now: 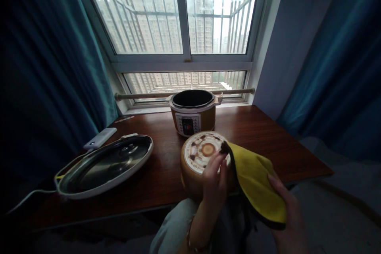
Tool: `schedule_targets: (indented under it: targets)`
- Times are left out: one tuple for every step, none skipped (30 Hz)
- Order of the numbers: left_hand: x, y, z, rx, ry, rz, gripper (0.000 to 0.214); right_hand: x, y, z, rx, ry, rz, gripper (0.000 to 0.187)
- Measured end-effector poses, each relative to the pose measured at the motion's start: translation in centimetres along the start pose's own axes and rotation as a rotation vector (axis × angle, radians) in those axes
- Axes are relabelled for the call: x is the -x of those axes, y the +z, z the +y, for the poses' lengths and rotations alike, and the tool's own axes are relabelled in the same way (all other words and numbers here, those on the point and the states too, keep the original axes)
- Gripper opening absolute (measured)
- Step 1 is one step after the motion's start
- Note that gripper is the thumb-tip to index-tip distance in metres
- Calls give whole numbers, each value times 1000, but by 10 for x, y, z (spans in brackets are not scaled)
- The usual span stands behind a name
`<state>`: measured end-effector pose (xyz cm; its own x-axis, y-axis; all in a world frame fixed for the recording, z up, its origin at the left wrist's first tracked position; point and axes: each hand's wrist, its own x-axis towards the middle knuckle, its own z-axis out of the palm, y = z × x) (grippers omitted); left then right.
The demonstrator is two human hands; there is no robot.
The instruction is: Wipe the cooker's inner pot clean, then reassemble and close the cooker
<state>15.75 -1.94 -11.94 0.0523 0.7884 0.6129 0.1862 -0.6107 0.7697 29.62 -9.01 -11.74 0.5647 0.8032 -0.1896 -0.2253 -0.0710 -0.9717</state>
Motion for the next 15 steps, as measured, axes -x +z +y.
schedule_targets:
  targets:
    - [9, -1, -6, -117, 78, 86, 30, -4, -1, -10, -3, -45, 62, 62]
    - [19, -2, -13, -225, 128, 157, 32, -8, -1, -20, 20, -100, 137, 70]
    - [26, -5, -20, -316, 150, 211, 33, -11, 1, -27, 81, -162, 200, 75]
    - [33, -7, -27, -386, 155, 239, 34, -15, 5, -32, 181, -231, 230, 77]
    - [37, -10, -34, -435, 151, 248, 36, -18, 11, -33, 308, -314, 226, 73]
    - [40, -13, -39, -466, 150, 248, 37, -20, 18, -32, 446, -406, 177, 64]
    - [41, -15, -44, -485, 153, 237, 38, -21, 27, -29, 572, -491, 75, 54]
    - [42, -17, -48, -497, 161, 222, 39, -22, 37, -24, 664, -554, -73, 44]
    - [42, -19, -50, -508, 170, 211, 39, -21, 46, -18, 721, -600, -228, 37]
    - [43, -21, -51, -527, 171, 216, 40, -21, 55, -11, 757, -632, -362, 32]
    - [43, -22, -51, -555, 150, 235, 41, -21, 62, -6, 783, -661, -464, 29]
    - [44, -24, -50, -590, 114, 266, 42, -21, 68, 0, 806, -700, -527, 28]
    - [46, -26, -49, -625, 58, 304, 44, -22, 72, 4, 829, -756, -545, 28]
    - [47, -27, -47, -650, -10, 342, 48, -24, 75, 8, 856, -825, -532, 28]
    - [49, -29, -45, -661, -83, 373, 53, -26, 76, 12, 885, -897, -502, 27]
